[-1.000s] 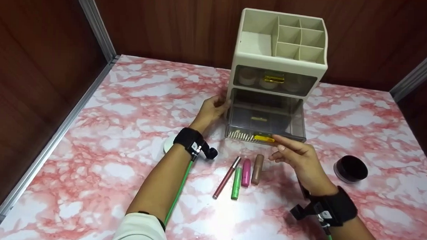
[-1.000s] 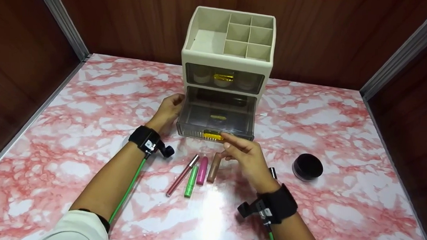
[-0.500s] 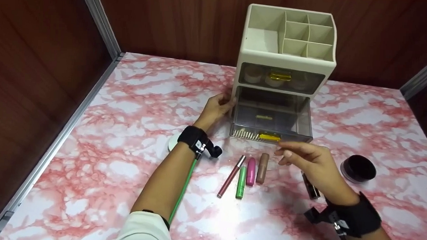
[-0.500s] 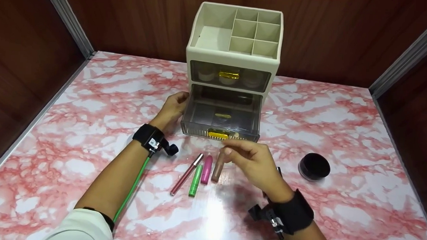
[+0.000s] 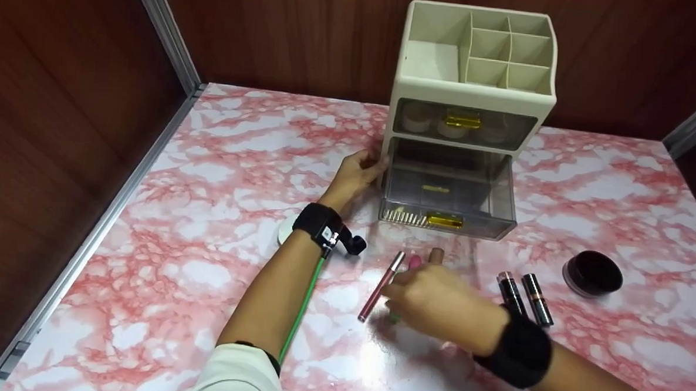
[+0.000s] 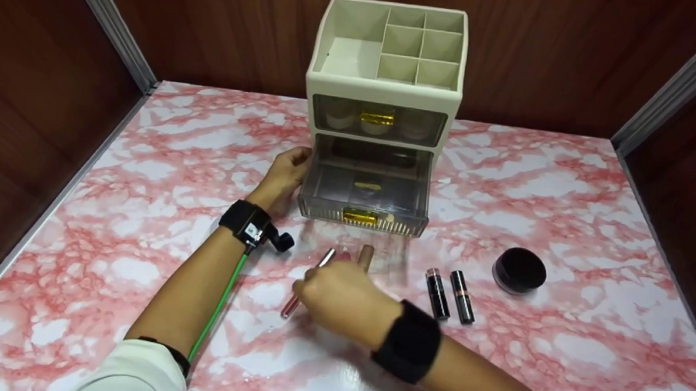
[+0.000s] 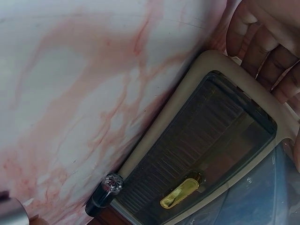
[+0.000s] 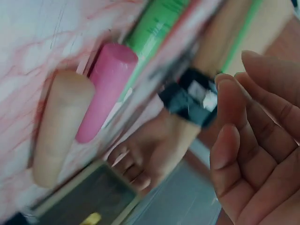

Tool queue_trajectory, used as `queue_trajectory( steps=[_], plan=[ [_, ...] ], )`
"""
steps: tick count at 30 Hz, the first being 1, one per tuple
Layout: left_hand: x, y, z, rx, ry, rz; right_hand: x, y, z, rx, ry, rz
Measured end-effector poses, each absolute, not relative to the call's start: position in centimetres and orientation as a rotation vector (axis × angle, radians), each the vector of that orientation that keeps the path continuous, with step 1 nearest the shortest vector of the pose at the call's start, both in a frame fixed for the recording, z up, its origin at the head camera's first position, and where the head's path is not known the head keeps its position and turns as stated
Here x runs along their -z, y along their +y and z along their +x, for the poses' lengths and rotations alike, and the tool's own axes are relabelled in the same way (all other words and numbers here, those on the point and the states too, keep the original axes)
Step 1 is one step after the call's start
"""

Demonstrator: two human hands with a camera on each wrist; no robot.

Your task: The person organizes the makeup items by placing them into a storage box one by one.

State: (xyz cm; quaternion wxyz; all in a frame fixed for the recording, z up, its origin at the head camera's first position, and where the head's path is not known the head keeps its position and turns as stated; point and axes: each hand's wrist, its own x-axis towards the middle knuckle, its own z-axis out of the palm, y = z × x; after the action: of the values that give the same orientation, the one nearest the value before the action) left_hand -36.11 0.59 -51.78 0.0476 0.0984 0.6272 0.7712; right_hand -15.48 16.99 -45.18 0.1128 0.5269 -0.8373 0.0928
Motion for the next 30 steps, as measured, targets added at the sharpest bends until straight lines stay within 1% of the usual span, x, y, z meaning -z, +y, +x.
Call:
queue_trajectory(
  steps=[7,11,15,21,30],
  plan=[
    [52.6,0.5,-36.1,-2.36,1.874,0.329,46.8,14.4,-14.2,0.356,-2.389,1.667],
    [52.5,0.4,-35.9,-2.388,1.852,0.329,47.6,13.5,-13.5,0.575,-2.287,1.723],
    [52.3,0.1,-35.7,-2.379,1.889,0.285,47.3,12.8,-13.4,0.708,-2.217,1.719],
    [52.0,0.0,-36.0,-2.306,1.992,0.334,46.5,12.6,-14.8,0.748,-2.343,1.642],
    [51.9,0.2,-36.2,-2.245,2.094,0.33,47.8,12.5,-17.9,0.385,-2.707,1.493]
  ],
)
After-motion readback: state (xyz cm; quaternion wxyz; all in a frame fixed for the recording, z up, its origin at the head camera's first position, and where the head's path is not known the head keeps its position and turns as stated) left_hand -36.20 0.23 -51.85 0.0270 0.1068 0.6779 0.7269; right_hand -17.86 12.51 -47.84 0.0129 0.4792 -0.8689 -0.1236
